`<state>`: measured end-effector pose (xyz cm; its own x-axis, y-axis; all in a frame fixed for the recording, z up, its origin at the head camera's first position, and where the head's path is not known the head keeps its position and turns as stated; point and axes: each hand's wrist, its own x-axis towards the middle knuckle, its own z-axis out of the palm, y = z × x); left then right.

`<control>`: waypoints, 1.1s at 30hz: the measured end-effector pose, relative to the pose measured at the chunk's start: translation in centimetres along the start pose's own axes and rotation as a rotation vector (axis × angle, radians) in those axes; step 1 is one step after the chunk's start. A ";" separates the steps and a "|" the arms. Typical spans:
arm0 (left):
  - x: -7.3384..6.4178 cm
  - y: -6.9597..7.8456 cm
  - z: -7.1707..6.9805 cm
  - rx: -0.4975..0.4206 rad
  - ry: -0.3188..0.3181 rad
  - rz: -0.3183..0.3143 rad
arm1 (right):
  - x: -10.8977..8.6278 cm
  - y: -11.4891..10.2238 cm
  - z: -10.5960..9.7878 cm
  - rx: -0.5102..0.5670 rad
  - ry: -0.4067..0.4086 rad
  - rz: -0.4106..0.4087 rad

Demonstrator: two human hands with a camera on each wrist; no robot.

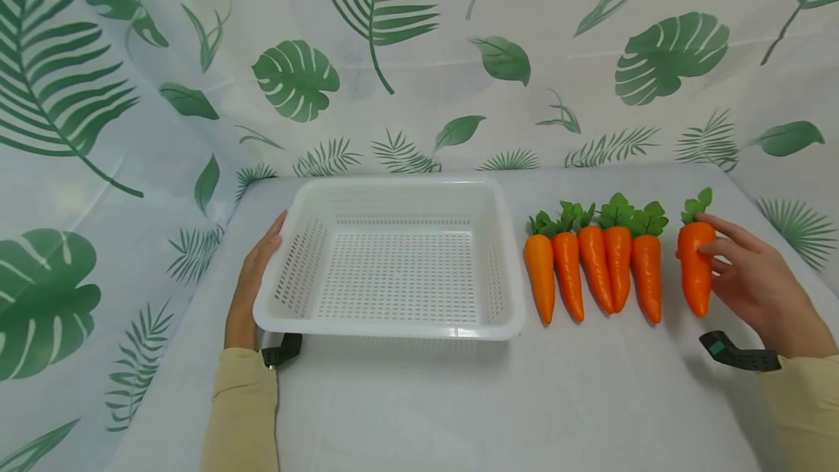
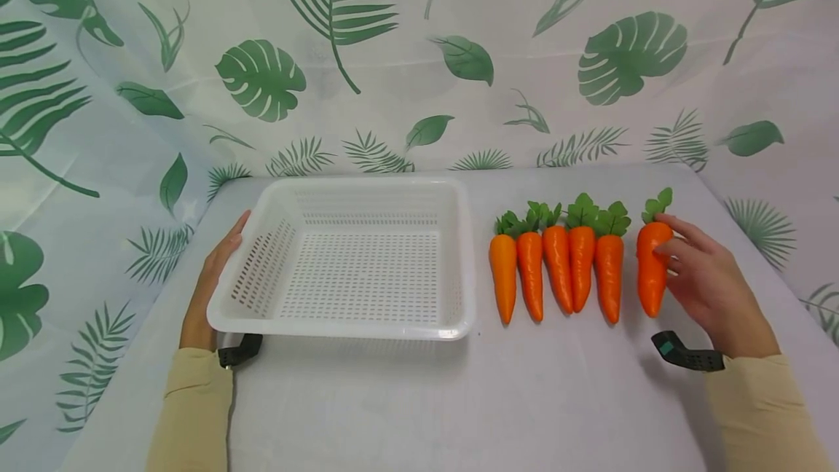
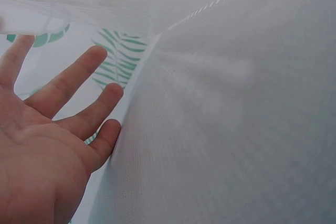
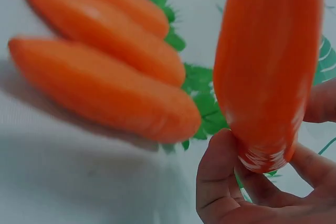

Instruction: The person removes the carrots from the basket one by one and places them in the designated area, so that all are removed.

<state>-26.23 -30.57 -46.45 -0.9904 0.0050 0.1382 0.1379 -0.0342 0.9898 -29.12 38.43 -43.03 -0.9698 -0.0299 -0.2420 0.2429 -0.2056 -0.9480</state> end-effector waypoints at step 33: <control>-0.1 -0.1 -0.2 0.005 -0.013 -0.009 | 1.4 1.5 0.1 -1.069 0.078 -0.027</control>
<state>-26.17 -30.72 -46.60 -0.9915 0.0180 0.1292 0.1286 -0.0294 0.9913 -30.14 37.93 -44.81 -0.9803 0.0319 -0.1949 0.1506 0.7592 -0.6332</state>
